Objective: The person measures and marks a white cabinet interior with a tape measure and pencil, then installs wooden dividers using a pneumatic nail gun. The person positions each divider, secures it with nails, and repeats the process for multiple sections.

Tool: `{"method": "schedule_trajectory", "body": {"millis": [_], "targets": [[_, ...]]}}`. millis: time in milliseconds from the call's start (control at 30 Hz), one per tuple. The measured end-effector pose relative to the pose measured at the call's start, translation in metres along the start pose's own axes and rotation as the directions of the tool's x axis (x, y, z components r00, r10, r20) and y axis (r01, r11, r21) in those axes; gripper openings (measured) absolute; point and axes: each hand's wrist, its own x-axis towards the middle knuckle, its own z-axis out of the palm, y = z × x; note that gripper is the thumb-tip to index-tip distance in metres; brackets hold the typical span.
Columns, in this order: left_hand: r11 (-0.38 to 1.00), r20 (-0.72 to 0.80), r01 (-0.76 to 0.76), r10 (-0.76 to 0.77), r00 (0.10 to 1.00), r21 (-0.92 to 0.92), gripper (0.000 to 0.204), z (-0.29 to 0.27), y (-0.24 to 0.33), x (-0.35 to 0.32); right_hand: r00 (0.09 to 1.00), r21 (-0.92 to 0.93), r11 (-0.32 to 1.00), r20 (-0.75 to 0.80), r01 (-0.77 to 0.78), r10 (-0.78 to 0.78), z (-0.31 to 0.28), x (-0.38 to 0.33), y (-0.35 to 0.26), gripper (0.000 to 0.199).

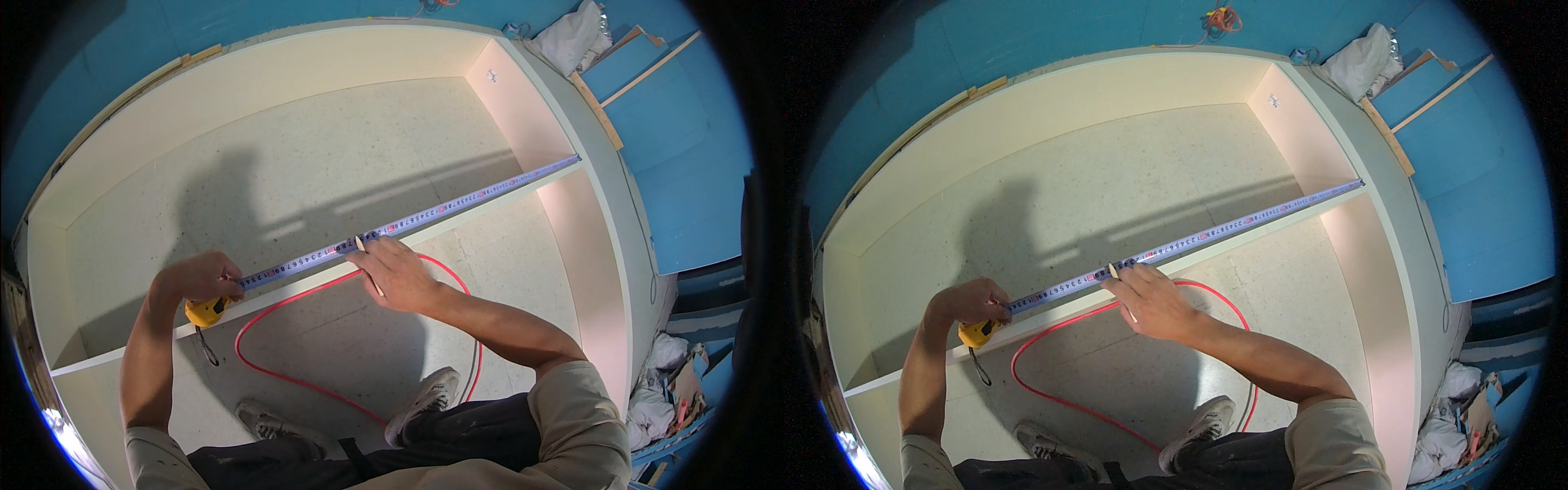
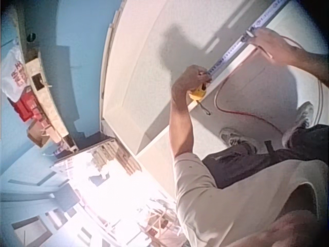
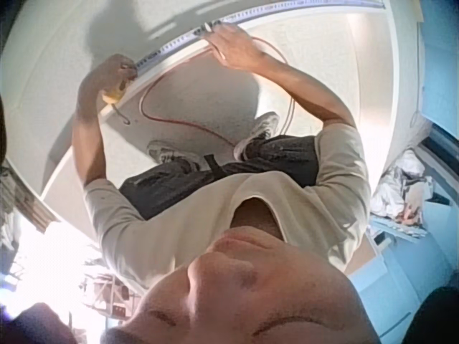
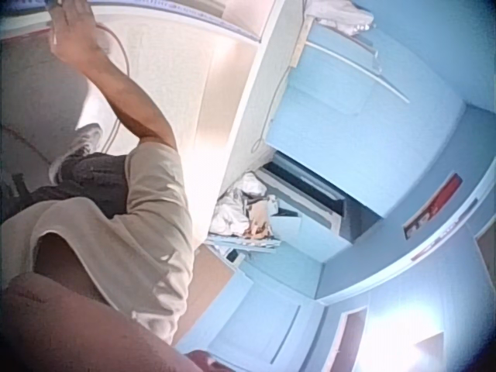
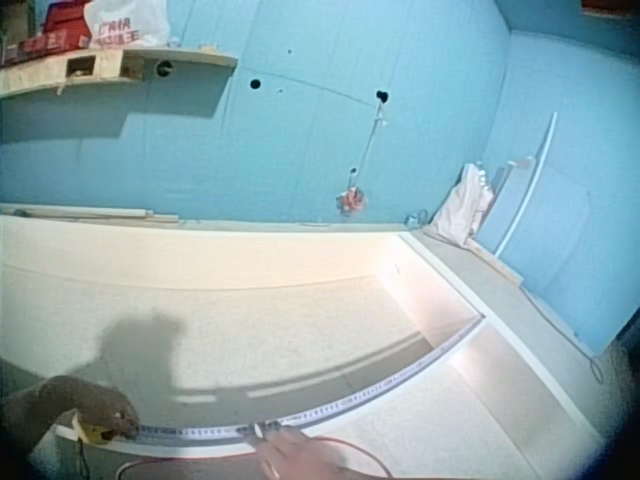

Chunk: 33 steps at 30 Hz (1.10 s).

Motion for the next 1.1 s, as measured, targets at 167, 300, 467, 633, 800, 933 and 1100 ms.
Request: {"method": "schedule_trajectory", "body": {"millis": [167, 300, 467, 633, 800, 933, 1100], "targets": [[1.000, 0.015, 0.015, -0.015, 1.000, 0.006, 0.023, 0.001, -0.004, 0.004, 1.000, -0.002, 1.000, -0.017, 0.009, -0.009, -0.002, 0.002, -0.001, 0.053], [0.999, 0.008, 0.023, -0.023, 1.000, 0.024, 0.023, 0.000, 0.001, 0.002, 1.000, -0.009, 1.000, -0.014, 0.015, -0.015, -0.002, 0.002, -0.001, 0.053], [1.000, 0.012, 0.007, -0.007, 1.000, 0.014, 0.022, 0.001, 0.002, 0.002, 1.000, -0.017, 1.000, -0.008, 0.017, -0.017, -0.004, 0.000, 0.000, 0.053], [1.000, 0.010, 0.029, -0.029, 1.000, 0.006, 0.022, 0.001, 0.004, 0.000, 0.999, -0.024, 0.999, -0.021, 0.023, -0.024, -0.004, 0.001, -0.001, 0.053], [1.000, 0.004, -0.008, 0.008, 1.000, 0.026, 0.022, 0.000, -0.007, -0.003, 0.999, -0.016, 0.999, -0.017, 0.030, -0.031, 0.002, 0.006, -0.003, 0.053], [0.998, -0.018, -0.007, 0.008, 1.000, 0.057, 0.023, -0.003, -0.009, -0.002, 0.999, 0.004, 1.000, 0.046, -0.021, 0.021, 0.007, 0.001, 0.002, 0.054], [0.982, -0.051, 0.037, -0.028, 0.998, 0.183, 0.026, 0.008, -0.018, 0.020, 0.987, 0.023, 0.996, -0.138, 0.086, -0.082, 0.027, -0.012, 0.016, 0.054]]}}
